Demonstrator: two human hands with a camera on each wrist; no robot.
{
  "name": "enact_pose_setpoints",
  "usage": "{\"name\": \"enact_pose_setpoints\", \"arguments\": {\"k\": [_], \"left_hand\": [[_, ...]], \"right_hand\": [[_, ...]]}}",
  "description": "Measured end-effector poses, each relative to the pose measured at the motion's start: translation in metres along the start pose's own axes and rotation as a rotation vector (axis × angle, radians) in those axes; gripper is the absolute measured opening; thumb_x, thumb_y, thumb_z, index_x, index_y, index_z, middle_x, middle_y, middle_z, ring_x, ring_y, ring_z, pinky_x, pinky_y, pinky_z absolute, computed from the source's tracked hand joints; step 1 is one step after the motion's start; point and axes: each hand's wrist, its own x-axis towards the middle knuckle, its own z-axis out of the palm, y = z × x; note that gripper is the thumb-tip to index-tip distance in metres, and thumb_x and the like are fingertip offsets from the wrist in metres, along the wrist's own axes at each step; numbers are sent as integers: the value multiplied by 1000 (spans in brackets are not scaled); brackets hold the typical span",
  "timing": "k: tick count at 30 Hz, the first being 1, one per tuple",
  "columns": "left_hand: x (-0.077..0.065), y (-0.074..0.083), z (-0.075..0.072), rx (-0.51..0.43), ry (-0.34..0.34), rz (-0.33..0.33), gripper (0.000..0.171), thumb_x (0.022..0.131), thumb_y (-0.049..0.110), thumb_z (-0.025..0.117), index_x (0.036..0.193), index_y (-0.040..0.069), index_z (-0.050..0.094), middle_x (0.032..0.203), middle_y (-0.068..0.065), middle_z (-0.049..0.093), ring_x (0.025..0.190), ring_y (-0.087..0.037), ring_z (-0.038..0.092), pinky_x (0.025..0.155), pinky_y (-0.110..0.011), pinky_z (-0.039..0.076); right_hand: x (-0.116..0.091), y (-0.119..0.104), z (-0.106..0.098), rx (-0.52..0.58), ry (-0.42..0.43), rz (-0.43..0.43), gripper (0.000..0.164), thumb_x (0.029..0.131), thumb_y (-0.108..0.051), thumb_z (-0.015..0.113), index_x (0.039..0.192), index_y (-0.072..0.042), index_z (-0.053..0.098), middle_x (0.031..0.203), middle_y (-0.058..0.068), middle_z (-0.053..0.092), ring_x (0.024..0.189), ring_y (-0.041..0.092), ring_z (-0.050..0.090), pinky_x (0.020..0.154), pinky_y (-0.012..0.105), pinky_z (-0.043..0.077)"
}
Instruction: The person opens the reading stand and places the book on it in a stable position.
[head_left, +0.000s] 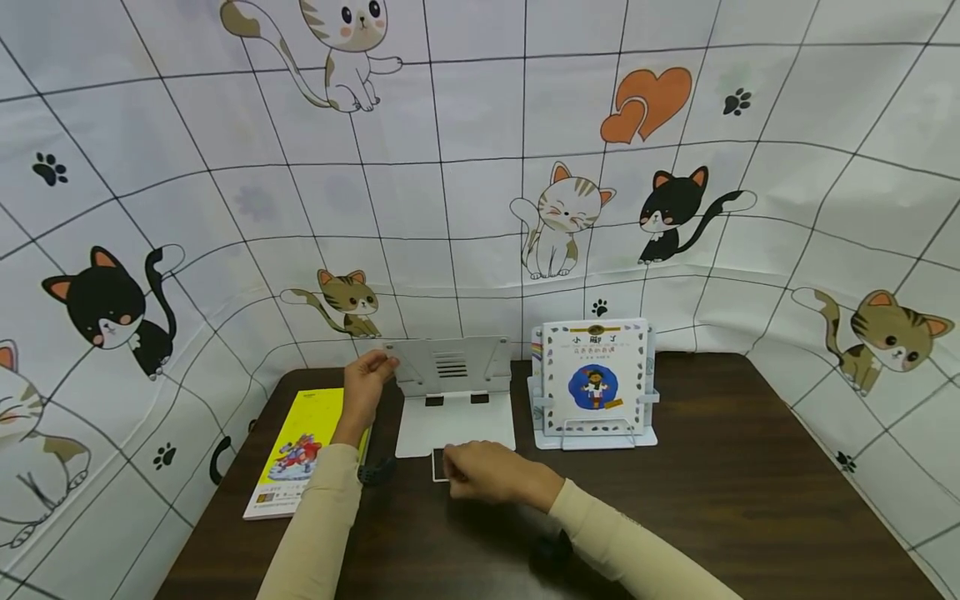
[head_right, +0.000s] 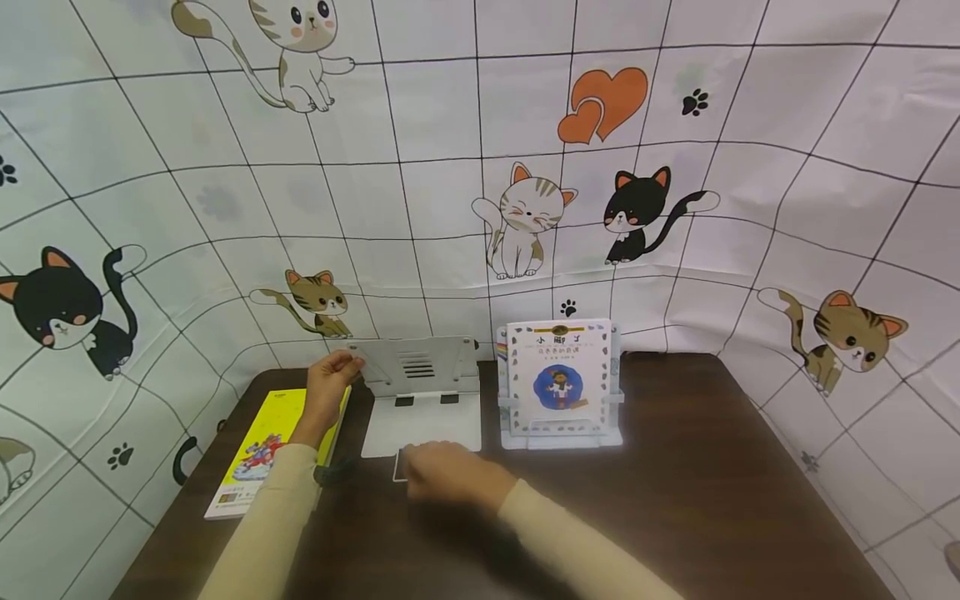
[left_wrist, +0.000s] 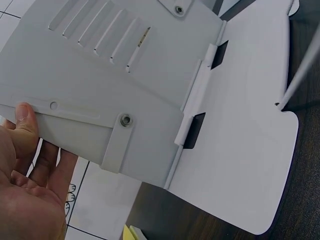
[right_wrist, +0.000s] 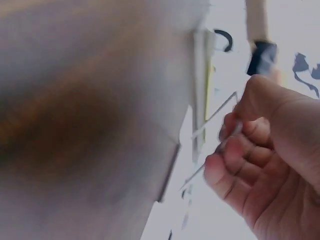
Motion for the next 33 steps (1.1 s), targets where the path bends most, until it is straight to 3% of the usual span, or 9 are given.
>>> {"name": "enact_pose_setpoints", "arguments": {"k": [2,8,14,18,22,25,29,33], "left_hand": [[1,1,-2,-1,0,-2,22,102,5,71,115,-12,68,83,21,68,88,2,68,88,-17,60],[-3,-2,2,11,-7,-14,23,102,6,71,117,-12,69,83,20,68,88,2,67,98,-31,61],[-1,0,0,-8,-6,-1,21,102,3,71,114,-13,67,83,19,68,87,1,67,85,-15,58],[-1,-1,-2,-20,-3,5,20,103,2,69,114,-14,67,83,20,69,87,1,67,84,-14,58],[0,-1,-3,-16,-5,11,18,103,4,68,112,-11,69,85,20,71,89,1,67,87,-15,58],[-1,-2,-3,-19,-4,13,13,103,5,69,108,-6,71,88,16,72,90,0,68,87,-14,58],[-3,-2,-5,-33,-3,18,4,102,4,70,99,1,73,91,6,74,91,-4,70,87,-13,58],[-5,-3,-6,-39,-21,24,7,103,4,69,98,3,73,92,4,74,93,-5,70,87,-13,57]], "right_hand": [[4,2,-9,71,44,7,9,99,-14,70,99,-17,61,82,-13,55,70,0,46,65,17,39],[6,14,-21,219,230,44,3,104,-11,64,102,-12,64,93,-6,65,80,2,56,72,19,48],[18,30,-19,303,383,189,10,106,-9,66,114,-4,67,103,7,71,87,17,69,76,29,58],[25,43,-11,318,409,281,7,105,-6,67,110,-2,67,102,9,72,88,21,71,74,31,59],[31,53,-5,419,391,323,4,103,-2,66,106,1,66,98,13,75,79,22,74,66,27,59],[33,57,-4,480,365,351,4,102,-1,67,104,2,66,96,15,75,75,22,74,63,26,58],[36,60,-4,480,352,389,5,100,-2,71,103,1,68,94,15,77,75,21,74,63,25,57],[37,61,-4,508,337,411,5,99,-1,71,102,2,68,93,17,77,76,24,76,61,25,60]]}}
